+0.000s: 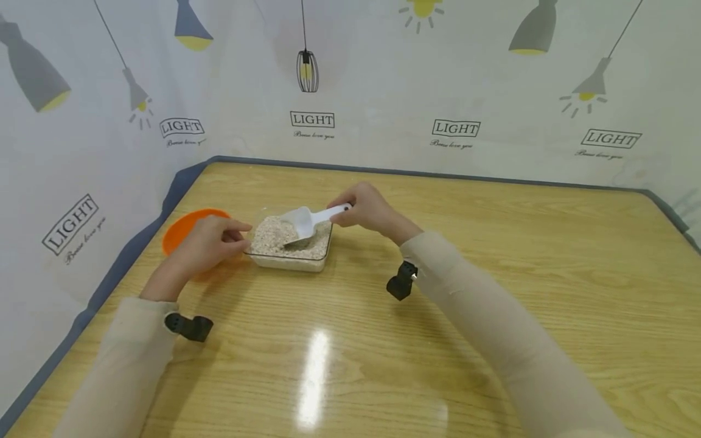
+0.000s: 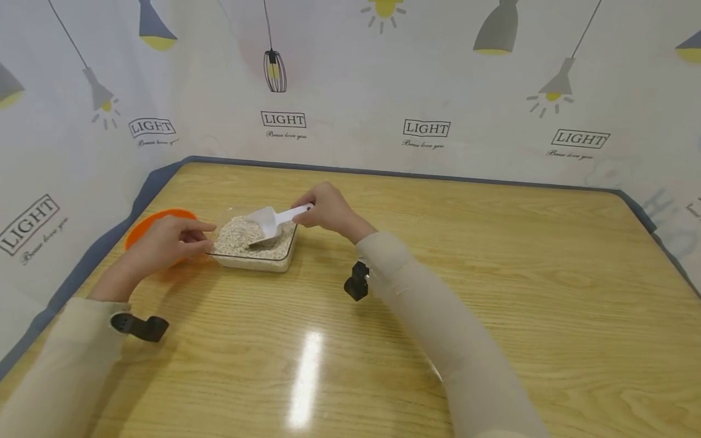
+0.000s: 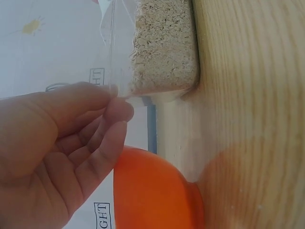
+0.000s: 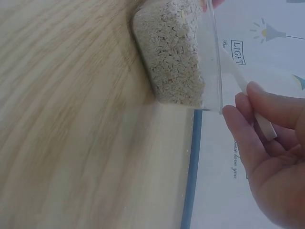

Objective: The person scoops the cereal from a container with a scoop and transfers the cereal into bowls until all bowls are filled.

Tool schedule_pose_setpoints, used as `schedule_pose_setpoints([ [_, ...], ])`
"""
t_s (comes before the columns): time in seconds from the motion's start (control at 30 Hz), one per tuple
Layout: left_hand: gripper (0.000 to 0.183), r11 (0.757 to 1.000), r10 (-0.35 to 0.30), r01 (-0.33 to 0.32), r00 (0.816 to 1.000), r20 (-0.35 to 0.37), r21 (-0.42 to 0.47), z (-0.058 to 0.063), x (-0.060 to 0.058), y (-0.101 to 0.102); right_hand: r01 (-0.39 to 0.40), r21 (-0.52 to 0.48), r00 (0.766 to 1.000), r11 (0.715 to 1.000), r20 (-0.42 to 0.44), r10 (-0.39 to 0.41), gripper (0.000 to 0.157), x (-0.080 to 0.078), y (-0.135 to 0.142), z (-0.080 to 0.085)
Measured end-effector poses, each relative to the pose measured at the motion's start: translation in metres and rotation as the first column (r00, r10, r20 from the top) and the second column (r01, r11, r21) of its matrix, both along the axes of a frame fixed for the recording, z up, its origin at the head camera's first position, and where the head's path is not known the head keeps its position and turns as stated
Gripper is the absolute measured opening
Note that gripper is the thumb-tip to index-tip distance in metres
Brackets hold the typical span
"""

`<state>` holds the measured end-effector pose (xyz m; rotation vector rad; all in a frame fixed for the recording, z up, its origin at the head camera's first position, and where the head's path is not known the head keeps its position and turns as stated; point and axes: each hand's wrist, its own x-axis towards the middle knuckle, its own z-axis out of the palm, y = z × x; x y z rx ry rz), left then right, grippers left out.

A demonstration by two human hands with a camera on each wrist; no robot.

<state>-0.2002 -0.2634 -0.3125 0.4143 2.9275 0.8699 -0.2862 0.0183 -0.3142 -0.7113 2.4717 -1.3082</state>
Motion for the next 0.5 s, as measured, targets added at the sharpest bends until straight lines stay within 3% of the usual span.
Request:
schedule_pose_setpoints([
  [0.23,0.036,1.0,0.006,-0.006,1.0,0.004,-0.028,0.002,0.0001,-0.0019,0.065,-0.063,0.993,0.996,0.098,-0.058,0.024,-0.0008,0.0044,-0.0035],
  [0.5,0.037,1.0,0.009,-0.009,1.0,-0.002,-0.03,0.005,0.0001,-0.0049,0.132,-0.15,0.966,0.98,0.242,-0.093,0.028,-0.0029,0.0065,-0.006],
])
